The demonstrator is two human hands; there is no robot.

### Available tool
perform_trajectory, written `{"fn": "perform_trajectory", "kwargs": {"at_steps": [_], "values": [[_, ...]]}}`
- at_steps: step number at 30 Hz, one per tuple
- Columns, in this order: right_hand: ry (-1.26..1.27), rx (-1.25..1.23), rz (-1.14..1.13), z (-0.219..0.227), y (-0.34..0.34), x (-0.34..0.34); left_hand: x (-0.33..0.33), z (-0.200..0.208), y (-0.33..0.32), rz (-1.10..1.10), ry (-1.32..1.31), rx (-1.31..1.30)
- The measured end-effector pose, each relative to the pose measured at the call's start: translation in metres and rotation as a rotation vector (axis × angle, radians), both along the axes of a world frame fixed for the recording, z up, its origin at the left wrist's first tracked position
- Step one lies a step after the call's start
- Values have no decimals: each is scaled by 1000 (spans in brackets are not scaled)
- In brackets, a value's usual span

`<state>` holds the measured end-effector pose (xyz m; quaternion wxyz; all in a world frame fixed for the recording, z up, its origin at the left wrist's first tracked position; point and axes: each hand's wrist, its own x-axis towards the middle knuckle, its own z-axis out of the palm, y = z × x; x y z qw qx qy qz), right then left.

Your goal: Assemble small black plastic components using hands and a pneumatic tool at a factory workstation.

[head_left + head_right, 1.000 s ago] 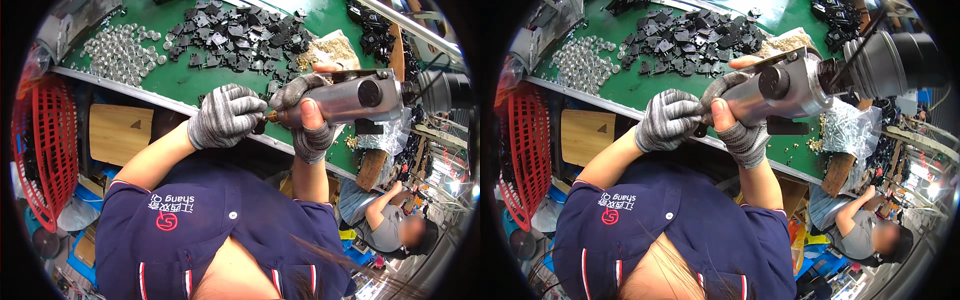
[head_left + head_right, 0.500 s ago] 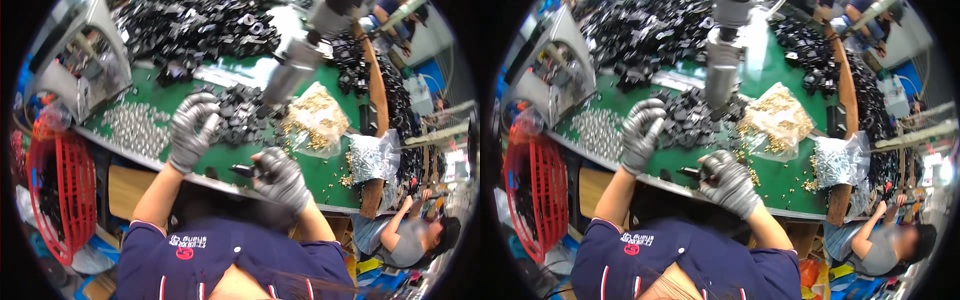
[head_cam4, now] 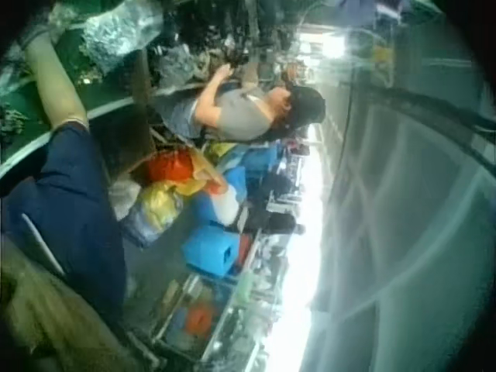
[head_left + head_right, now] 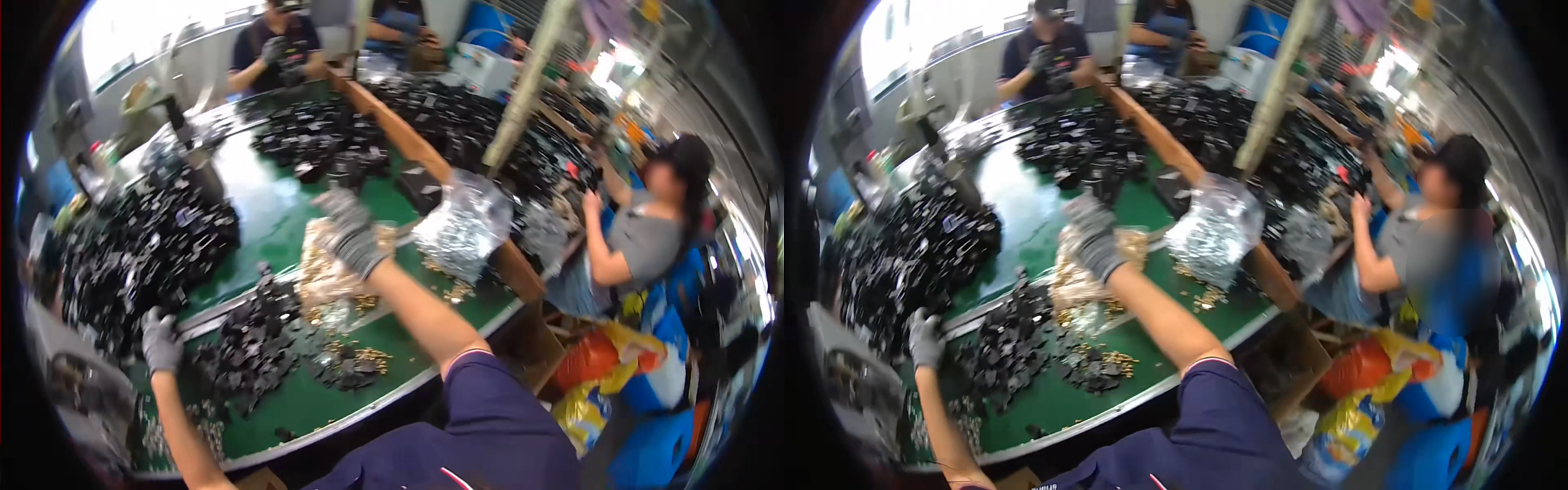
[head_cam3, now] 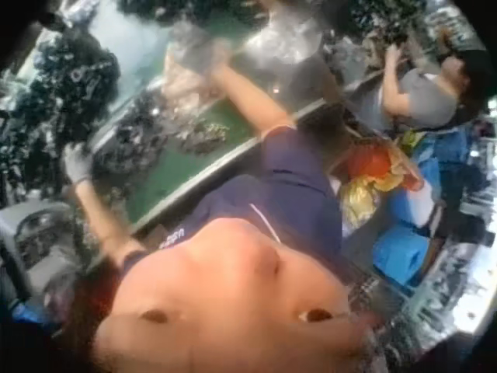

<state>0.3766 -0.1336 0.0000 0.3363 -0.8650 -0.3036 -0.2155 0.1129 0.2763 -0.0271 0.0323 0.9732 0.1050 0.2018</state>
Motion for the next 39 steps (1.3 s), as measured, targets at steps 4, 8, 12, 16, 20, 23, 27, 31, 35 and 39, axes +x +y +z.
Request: {"fn": "perform_trajectory", "kwargs": {"at_steps": [4,8,12,16,20,23,27,31,35,39], "values": [[-135,230,502,-2,3,-126,-3,-1,34,-235,-141,-173],[202,11,697,14,-1,-180,-20,42,12,-169,-84,-505],[192,334,712,20,22,-224,-69,46,-92,-219,-142,-658],[100,413,876,18,38,-253,-106,34,-191,-351,-22,-685],[508,201,942,5,20,-259,-120,27,-234,-438,59,-664],[489,10,704,-8,8,-257,-127,21,-238,-477,81,-641],[551,-131,560,-32,20,-254,-139,8,-226,-514,90,-601],[635,-25,355,-54,30,-263,-122,-6,-218,-620,25,-517],[438,142,434,-53,5,-244,-84,-16,-233,-1150,-561,-387],[-217,-18,118,-46,-33,-191,-110,-8,-244,-502,-133,-523]]}}
